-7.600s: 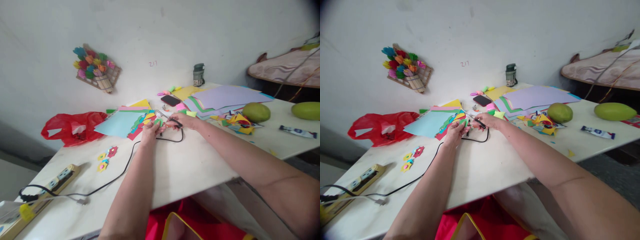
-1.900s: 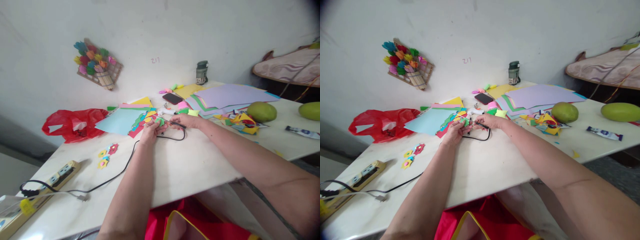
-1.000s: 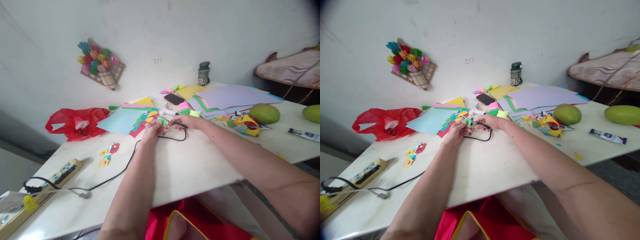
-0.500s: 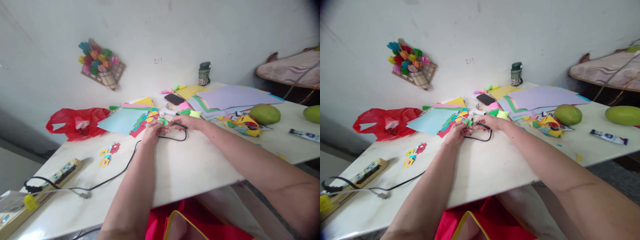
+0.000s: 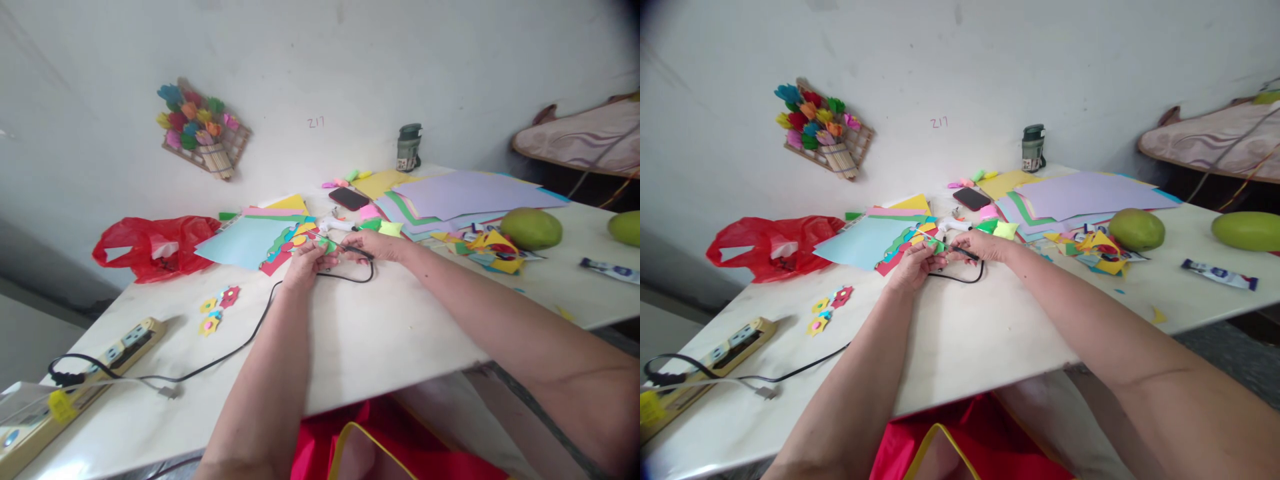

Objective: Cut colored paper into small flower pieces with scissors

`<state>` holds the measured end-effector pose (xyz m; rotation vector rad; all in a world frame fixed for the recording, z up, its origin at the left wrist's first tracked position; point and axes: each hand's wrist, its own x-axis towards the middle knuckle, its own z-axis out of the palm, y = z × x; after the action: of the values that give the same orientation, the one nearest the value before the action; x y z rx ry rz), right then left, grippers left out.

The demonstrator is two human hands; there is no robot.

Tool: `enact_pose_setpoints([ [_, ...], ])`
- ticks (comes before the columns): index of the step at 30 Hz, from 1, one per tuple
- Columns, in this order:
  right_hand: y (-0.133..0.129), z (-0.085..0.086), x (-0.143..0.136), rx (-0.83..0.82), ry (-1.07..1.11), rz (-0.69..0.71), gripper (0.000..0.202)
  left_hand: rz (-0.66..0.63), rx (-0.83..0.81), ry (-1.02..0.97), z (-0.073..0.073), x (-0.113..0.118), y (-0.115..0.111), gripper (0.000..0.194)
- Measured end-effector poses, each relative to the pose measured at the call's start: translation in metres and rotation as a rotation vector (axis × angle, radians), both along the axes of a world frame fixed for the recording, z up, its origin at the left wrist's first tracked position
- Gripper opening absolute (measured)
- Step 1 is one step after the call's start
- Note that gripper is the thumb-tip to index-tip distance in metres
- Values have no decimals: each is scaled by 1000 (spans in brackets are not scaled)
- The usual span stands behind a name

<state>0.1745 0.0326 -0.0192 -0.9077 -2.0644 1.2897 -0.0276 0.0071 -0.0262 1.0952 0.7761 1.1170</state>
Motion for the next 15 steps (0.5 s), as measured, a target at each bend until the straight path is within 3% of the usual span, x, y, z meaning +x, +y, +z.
enact_pose_setpoints([
  [15,-11,12,-5,-11,3,-48,32,-29,27,14,0,1,0,30],
])
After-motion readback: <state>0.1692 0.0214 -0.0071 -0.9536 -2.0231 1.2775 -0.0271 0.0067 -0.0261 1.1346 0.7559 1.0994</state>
